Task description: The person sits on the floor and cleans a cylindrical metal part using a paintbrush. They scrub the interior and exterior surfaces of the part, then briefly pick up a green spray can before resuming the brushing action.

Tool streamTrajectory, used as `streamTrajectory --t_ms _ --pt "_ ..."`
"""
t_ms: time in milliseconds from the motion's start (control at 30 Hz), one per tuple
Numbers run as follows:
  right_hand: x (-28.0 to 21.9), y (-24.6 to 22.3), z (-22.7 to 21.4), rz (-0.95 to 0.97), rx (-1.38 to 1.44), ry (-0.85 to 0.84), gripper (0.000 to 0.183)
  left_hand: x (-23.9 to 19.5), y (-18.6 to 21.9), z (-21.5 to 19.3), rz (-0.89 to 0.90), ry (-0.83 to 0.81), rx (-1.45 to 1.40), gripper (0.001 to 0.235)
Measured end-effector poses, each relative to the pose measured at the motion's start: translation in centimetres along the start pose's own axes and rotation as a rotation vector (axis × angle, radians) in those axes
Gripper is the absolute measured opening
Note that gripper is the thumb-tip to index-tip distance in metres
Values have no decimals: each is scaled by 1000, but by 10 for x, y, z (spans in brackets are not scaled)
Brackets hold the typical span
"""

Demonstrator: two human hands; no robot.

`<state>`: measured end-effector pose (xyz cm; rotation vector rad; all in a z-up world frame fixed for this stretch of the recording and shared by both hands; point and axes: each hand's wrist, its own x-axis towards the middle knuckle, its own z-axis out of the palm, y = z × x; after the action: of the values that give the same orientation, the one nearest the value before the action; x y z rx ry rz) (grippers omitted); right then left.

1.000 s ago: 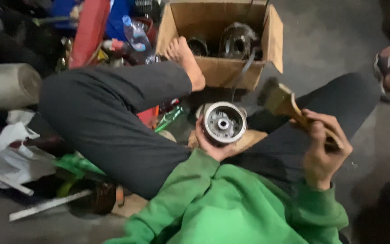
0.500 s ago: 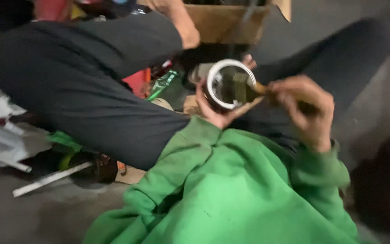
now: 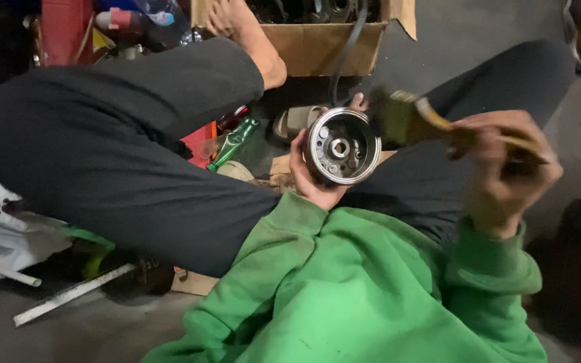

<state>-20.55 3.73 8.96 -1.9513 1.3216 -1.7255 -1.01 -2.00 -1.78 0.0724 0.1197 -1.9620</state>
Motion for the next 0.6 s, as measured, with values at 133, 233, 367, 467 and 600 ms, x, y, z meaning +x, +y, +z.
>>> streamTrajectory --t_ms 133,233,367,467,600 --pt "5 -16 11 165 115 -11 22 -1 1 10 -85 138 18 65" --pt "1 -7 26 156 102 -44 15 -1 2 -4 -72 74 1 63" --pt "-10 21 3 245 64 182 22 -4 4 4 -16 246 85 50" --pt "-2 -3 8 233 86 187 24 2 -1 7 -10 336 93 41" --pt "2 -7 23 300 283 -5 16 -1 2 4 18 496 115 28"
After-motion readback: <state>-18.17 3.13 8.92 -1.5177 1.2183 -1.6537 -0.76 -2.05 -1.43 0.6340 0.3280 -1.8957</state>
